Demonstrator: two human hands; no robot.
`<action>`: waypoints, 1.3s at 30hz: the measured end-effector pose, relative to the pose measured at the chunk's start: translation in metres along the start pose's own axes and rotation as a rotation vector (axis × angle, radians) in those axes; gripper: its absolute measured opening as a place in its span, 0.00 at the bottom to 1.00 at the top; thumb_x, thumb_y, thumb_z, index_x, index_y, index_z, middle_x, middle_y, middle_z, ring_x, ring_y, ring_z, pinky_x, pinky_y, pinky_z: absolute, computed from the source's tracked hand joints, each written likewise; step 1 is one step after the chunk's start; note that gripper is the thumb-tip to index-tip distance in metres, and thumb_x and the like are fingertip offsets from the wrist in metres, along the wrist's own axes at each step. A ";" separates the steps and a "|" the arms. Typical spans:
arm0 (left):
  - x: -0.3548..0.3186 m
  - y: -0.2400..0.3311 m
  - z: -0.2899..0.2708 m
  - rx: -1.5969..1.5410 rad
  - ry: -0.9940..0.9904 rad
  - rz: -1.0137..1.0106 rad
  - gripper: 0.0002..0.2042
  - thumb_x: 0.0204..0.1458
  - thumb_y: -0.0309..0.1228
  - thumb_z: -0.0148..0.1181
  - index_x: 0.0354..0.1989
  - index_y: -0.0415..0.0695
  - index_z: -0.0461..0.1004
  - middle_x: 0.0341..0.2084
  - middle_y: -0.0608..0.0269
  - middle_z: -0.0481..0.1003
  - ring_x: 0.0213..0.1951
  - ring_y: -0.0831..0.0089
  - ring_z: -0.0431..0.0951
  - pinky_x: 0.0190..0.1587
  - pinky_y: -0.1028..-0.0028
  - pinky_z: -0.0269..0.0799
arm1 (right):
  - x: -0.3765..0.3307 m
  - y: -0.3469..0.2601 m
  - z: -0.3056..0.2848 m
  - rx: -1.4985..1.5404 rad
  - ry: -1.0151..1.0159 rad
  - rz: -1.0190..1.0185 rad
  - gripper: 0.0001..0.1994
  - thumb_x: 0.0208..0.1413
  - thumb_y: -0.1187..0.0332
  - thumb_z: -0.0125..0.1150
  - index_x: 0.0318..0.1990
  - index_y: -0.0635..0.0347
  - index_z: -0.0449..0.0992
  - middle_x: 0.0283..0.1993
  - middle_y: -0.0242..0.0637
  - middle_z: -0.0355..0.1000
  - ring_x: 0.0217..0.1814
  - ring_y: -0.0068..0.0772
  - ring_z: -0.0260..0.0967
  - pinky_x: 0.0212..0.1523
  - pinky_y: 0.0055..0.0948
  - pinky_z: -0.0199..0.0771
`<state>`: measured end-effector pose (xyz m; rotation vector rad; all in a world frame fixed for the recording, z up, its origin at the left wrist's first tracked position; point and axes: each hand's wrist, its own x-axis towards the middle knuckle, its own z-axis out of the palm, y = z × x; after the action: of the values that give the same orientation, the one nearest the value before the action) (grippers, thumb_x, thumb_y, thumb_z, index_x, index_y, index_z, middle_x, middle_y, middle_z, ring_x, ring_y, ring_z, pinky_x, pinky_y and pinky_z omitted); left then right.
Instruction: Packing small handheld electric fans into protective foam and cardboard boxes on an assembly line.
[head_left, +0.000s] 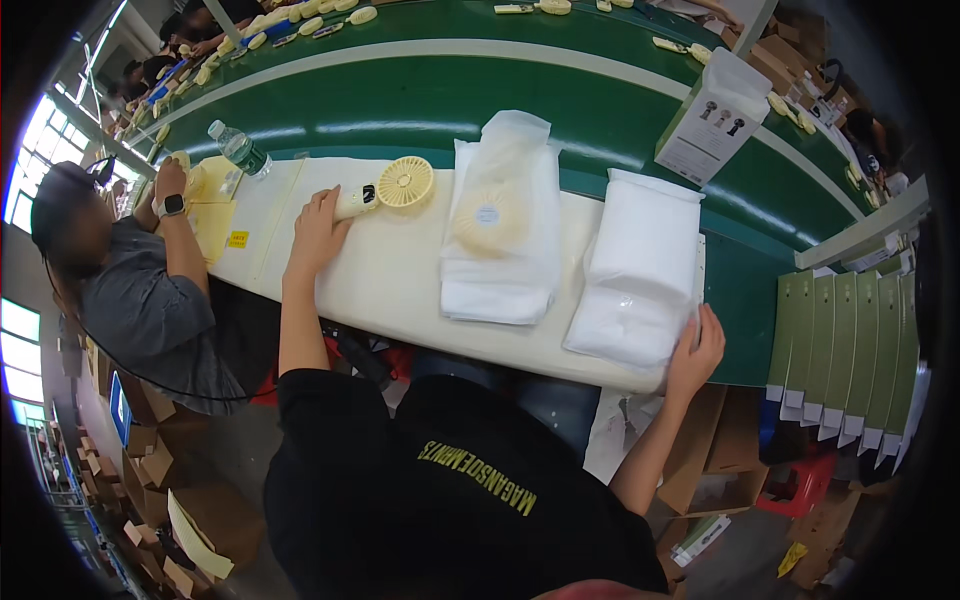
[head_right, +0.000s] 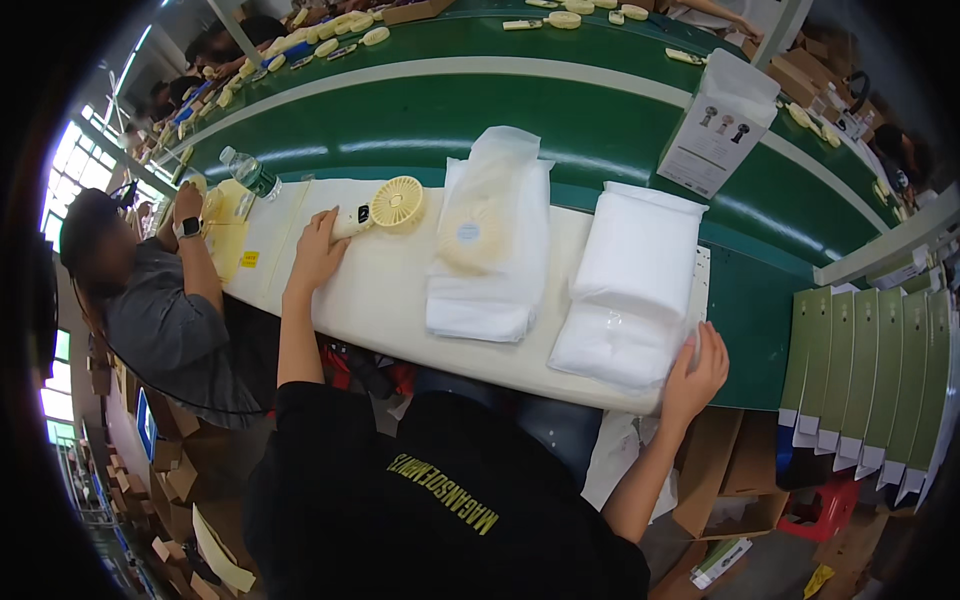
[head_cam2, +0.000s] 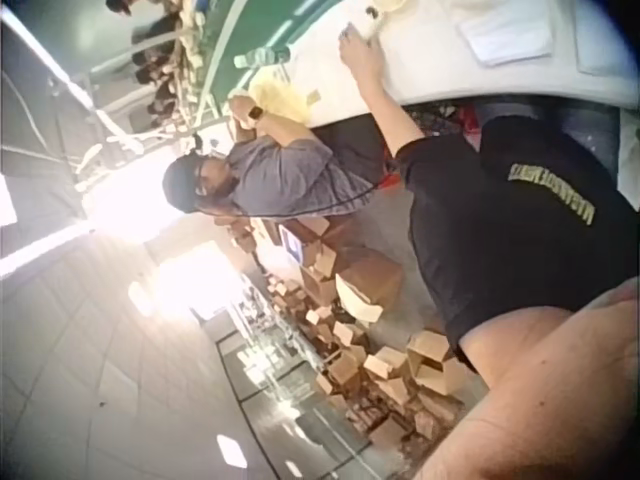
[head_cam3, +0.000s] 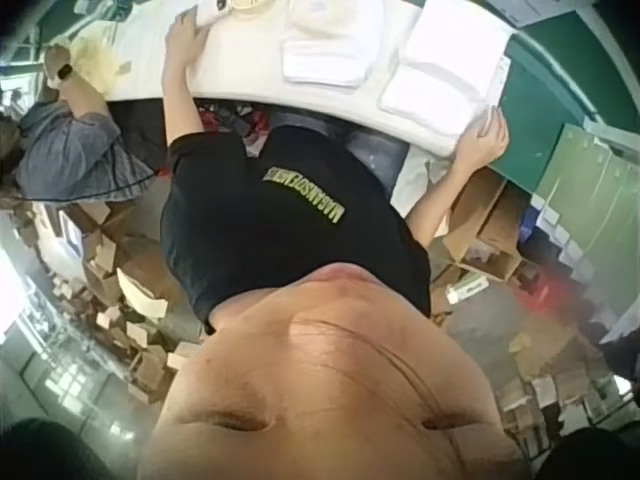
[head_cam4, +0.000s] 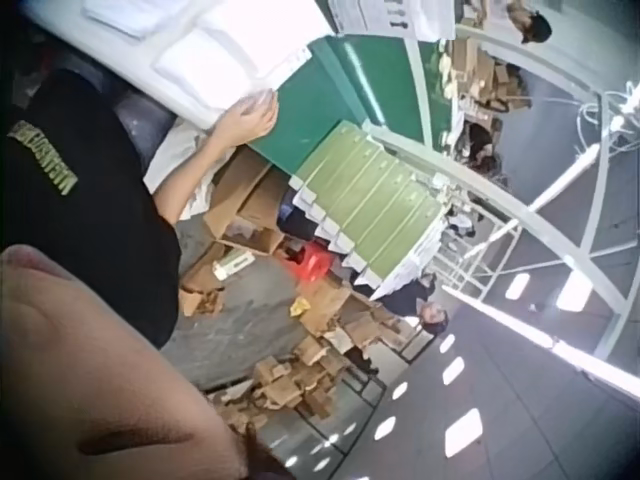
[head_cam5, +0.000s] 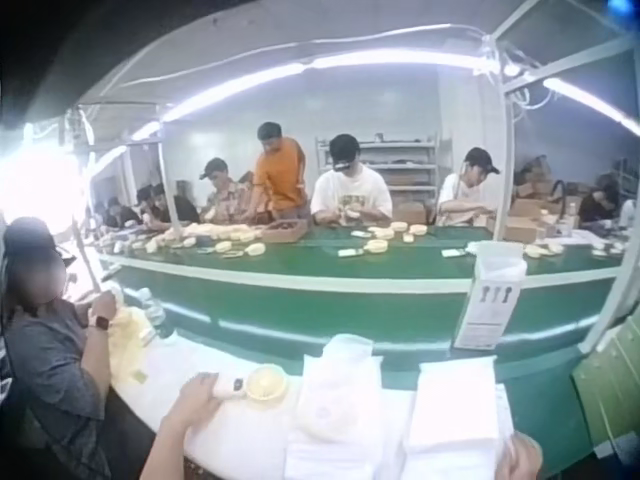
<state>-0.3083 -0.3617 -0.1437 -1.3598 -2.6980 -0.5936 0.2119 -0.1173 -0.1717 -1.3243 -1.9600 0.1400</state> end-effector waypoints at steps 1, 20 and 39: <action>-0.005 -0.005 0.002 -0.049 -0.020 0.012 0.27 0.53 0.24 0.55 0.63 0.36 0.58 0.59 0.44 0.61 0.60 0.47 0.63 0.63 0.64 0.59 | -0.003 -0.002 -0.001 0.089 0.035 0.046 0.13 0.61 0.68 0.53 0.51 0.61 0.76 0.58 0.41 0.71 0.63 0.44 0.62 0.65 0.42 0.55; -0.056 0.178 0.023 -0.390 -0.165 0.495 0.08 0.49 0.28 0.65 0.36 0.42 0.75 0.34 0.63 0.75 0.39 0.64 0.74 0.40 0.69 0.71 | -0.051 -0.149 0.008 1.872 -0.557 0.538 0.24 0.68 0.55 0.42 0.62 0.65 0.57 0.61 0.49 0.62 0.45 0.38 0.69 0.38 0.33 0.74; -0.077 0.216 0.014 -0.764 0.427 0.687 0.11 0.44 0.17 0.61 0.35 0.43 0.71 0.27 0.62 0.72 0.30 0.63 0.73 0.34 0.71 0.68 | -0.040 -0.193 0.008 0.653 -0.378 -0.259 0.27 0.58 0.76 0.55 0.66 0.66 0.59 0.60 0.47 0.65 0.51 0.41 0.68 0.49 0.34 0.71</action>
<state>-0.0901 -0.2992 -0.1065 -1.8634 -1.5417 -1.6502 0.0687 -0.2364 -0.1070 -0.6405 -2.1051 0.8739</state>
